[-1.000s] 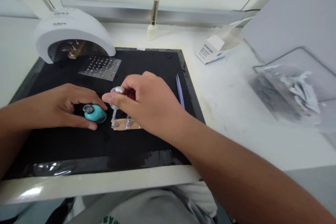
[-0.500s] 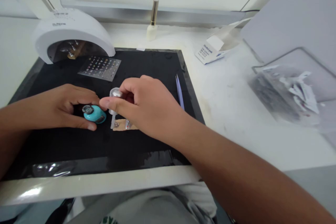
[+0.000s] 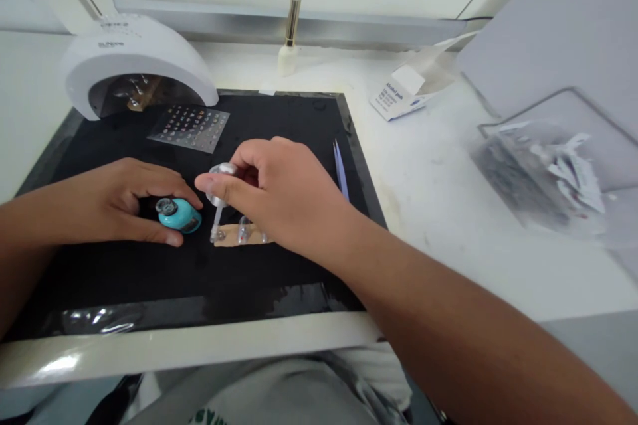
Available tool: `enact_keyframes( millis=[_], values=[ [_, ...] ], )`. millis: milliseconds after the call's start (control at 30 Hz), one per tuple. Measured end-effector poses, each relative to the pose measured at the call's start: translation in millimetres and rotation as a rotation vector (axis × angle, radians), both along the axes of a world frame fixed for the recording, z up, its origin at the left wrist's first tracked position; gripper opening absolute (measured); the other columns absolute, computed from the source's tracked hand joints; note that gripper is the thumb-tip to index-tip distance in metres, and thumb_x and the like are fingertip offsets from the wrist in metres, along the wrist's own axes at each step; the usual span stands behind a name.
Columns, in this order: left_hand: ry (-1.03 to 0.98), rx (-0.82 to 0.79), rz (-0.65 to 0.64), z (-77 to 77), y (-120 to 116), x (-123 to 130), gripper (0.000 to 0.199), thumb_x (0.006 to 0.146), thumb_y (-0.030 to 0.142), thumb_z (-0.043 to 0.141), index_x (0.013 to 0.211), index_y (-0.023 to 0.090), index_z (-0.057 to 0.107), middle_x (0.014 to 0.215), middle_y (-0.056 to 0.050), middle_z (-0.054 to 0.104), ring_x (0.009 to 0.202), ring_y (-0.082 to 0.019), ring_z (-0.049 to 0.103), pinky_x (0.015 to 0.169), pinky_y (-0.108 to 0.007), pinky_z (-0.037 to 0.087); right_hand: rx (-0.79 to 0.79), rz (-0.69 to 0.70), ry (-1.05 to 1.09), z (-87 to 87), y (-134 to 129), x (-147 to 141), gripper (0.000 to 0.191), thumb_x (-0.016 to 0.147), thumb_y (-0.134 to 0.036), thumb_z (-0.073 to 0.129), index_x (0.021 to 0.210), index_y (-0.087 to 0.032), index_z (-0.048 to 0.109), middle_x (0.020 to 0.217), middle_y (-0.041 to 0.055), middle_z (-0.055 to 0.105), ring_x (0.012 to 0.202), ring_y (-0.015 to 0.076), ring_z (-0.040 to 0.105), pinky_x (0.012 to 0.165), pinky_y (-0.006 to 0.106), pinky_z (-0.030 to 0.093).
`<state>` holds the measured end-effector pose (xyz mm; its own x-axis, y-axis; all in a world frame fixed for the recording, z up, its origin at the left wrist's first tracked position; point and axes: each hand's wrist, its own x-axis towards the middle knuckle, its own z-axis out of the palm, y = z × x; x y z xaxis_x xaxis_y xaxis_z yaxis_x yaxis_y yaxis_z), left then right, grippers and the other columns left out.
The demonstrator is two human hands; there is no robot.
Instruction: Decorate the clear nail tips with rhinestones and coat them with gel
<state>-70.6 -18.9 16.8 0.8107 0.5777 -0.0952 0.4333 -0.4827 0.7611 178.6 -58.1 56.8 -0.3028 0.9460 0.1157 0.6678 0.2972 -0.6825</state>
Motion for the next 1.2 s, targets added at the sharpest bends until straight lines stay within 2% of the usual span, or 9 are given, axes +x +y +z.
enact_keyframes(
  millis=[100, 367, 467, 633, 767, 867, 1067, 1200],
  values=[
    [0.013, 0.006, -0.001, 1.7, -0.5, -0.3, 0.029, 0.086, 0.046, 0.078, 0.102, 0.024, 0.074, 0.084, 0.003, 0.072, 0.071, -0.011, 0.063, 0.064, -0.022, 0.047, -0.008, -0.011, 0.010, 0.6, -0.3, -0.5, 0.023, 0.087, -0.021, 0.073, 0.066, -0.016, 0.065, 0.056, -0.0080, 0.053, 0.051, 0.0057, 0.042, 0.056, 0.026, 0.030],
    [0.029, 0.000, 0.011, 4.5, -0.9, 1.7, 0.028, 0.086, 0.045, 0.079, 0.103, 0.024, 0.074, 0.087, 0.004, 0.074, 0.073, -0.010, 0.065, 0.065, -0.020, 0.048, -0.003, -0.022, 0.006, -1.0, 2.8, -0.3, 0.025, 0.087, -0.020, 0.074, 0.065, -0.014, 0.063, 0.055, -0.0080, 0.052, 0.051, 0.0045, 0.043, 0.054, 0.025, 0.030],
    [0.026, -0.004, 0.009, 4.1, -0.6, 1.5, 0.028, 0.086, 0.046, 0.078, 0.102, 0.024, 0.075, 0.086, 0.004, 0.074, 0.072, -0.011, 0.064, 0.064, -0.020, 0.048, -0.032, -0.037, 0.025, -0.1, 3.9, -0.8, 0.028, 0.088, -0.025, 0.075, 0.065, -0.015, 0.063, 0.054, -0.0082, 0.051, 0.050, 0.0041, 0.040, 0.052, 0.025, 0.029],
    [0.016, 0.002, 0.004, 3.8, -0.7, 0.7, 0.027, 0.086, 0.045, 0.078, 0.102, 0.024, 0.073, 0.086, 0.004, 0.072, 0.072, -0.010, 0.063, 0.065, -0.019, 0.048, -0.181, -0.015, 0.106, 6.0, 0.5, 0.3, 0.035, 0.091, -0.036, 0.075, 0.065, -0.016, 0.061, 0.049, -0.0098, 0.041, 0.043, 0.0035, 0.030, 0.044, 0.024, 0.023],
    [-0.025, 0.018, -0.007, 4.3, -1.1, 1.8, 0.022, 0.085, 0.041, 0.080, 0.089, 0.022, 0.070, 0.072, 0.006, 0.063, 0.061, -0.008, 0.053, 0.056, -0.019, 0.042, -0.154, 0.060, 0.074, 4.4, -1.5, 1.2, 0.039, 0.089, -0.041, 0.077, 0.064, -0.015, 0.060, 0.056, -0.0067, 0.050, 0.049, 0.0047, 0.041, 0.046, 0.022, 0.027],
    [-0.034, 0.022, -0.010, 4.8, -1.1, 2.2, 0.021, 0.085, 0.040, 0.080, 0.086, 0.022, 0.068, 0.071, 0.006, 0.061, 0.061, -0.008, 0.052, 0.055, -0.019, 0.041, -0.109, 0.080, 0.025, 0.5, -0.2, 0.8, 0.040, 0.088, -0.043, 0.077, 0.065, -0.015, 0.062, 0.062, -0.0042, 0.057, 0.055, 0.0064, 0.048, 0.051, 0.023, 0.031],
    [0.006, -0.007, -0.003, 3.4, -0.6, 1.1, 0.024, 0.086, 0.043, 0.078, 0.098, 0.023, 0.073, 0.083, 0.003, 0.071, 0.071, -0.012, 0.062, 0.063, -0.022, 0.047, -0.080, 0.058, -0.007, -1.2, 2.5, 0.9, 0.038, 0.091, -0.042, 0.073, 0.066, -0.015, 0.062, 0.064, -0.0033, 0.058, 0.055, 0.0069, 0.047, 0.054, 0.025, 0.030],
    [0.031, -0.018, 0.009, 3.0, -0.7, 1.1, 0.028, 0.085, 0.045, 0.078, 0.102, 0.023, 0.074, 0.086, 0.002, 0.072, 0.072, -0.013, 0.063, 0.065, -0.024, 0.048, -0.056, 0.053, -0.012, -0.8, 4.1, 2.2, 0.028, 0.089, -0.028, 0.073, 0.067, -0.015, 0.063, 0.063, -0.0048, 0.058, 0.054, 0.0059, 0.046, 0.053, 0.025, 0.029]
  ],
)
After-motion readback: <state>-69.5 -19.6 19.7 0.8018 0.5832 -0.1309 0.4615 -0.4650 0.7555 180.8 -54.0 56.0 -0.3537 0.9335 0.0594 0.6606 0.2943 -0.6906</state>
